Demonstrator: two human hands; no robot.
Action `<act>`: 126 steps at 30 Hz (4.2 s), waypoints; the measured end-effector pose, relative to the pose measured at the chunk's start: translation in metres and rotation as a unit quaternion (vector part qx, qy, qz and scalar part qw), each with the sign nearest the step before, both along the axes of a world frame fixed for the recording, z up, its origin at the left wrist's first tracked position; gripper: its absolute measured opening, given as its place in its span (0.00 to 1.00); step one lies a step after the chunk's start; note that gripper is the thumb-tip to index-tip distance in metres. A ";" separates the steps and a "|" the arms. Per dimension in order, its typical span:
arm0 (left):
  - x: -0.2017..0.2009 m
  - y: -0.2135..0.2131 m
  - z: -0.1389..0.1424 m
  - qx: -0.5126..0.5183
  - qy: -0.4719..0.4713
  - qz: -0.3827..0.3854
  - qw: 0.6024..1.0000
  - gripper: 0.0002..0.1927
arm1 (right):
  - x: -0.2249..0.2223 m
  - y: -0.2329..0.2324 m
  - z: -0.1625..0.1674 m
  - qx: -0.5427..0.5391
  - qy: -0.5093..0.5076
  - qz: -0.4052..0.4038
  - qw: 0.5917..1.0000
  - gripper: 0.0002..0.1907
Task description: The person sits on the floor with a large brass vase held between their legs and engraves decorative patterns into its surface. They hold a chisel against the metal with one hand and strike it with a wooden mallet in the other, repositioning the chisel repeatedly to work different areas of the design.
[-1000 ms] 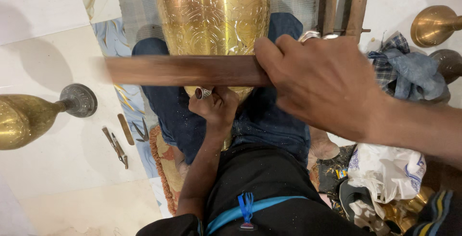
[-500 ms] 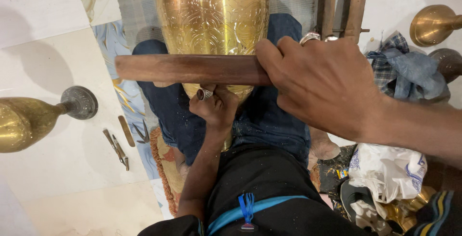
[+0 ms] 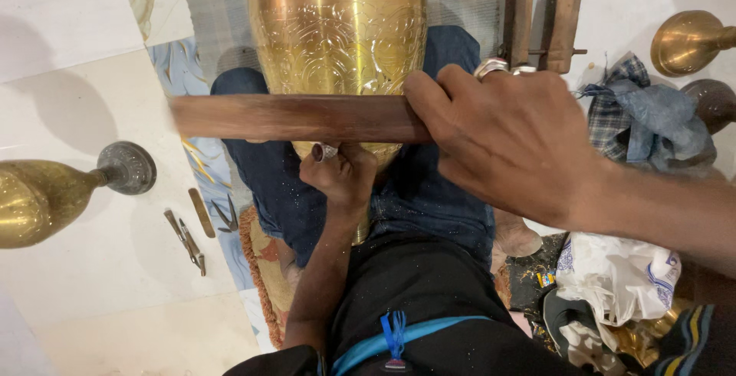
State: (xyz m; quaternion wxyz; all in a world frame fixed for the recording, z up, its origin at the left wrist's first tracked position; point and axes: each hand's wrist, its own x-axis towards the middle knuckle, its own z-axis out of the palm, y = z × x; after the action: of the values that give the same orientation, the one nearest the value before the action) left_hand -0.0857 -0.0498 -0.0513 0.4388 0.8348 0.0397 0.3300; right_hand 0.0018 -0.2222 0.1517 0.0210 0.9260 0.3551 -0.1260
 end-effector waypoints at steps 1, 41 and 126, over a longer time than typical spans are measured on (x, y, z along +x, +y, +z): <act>0.000 0.000 0.000 -0.005 0.006 0.000 1.000 0.12 | 0.001 0.000 -0.002 0.020 0.013 -0.011 1.000 0.15; -0.001 0.005 0.004 0.011 0.039 0.001 0.999 0.06 | -0.005 -0.002 0.003 -0.019 0.044 -0.039 0.998 0.16; -0.006 -0.003 -0.005 -0.011 0.017 0.028 0.999 0.02 | -0.014 -0.003 -0.009 0.076 -0.030 -0.013 0.997 0.19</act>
State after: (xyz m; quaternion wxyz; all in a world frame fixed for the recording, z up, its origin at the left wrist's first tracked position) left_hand -0.0919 -0.0523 -0.0559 0.4380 0.8338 0.0747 0.3277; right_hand -0.0124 -0.2252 0.1431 -0.0402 0.9328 0.3511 -0.0712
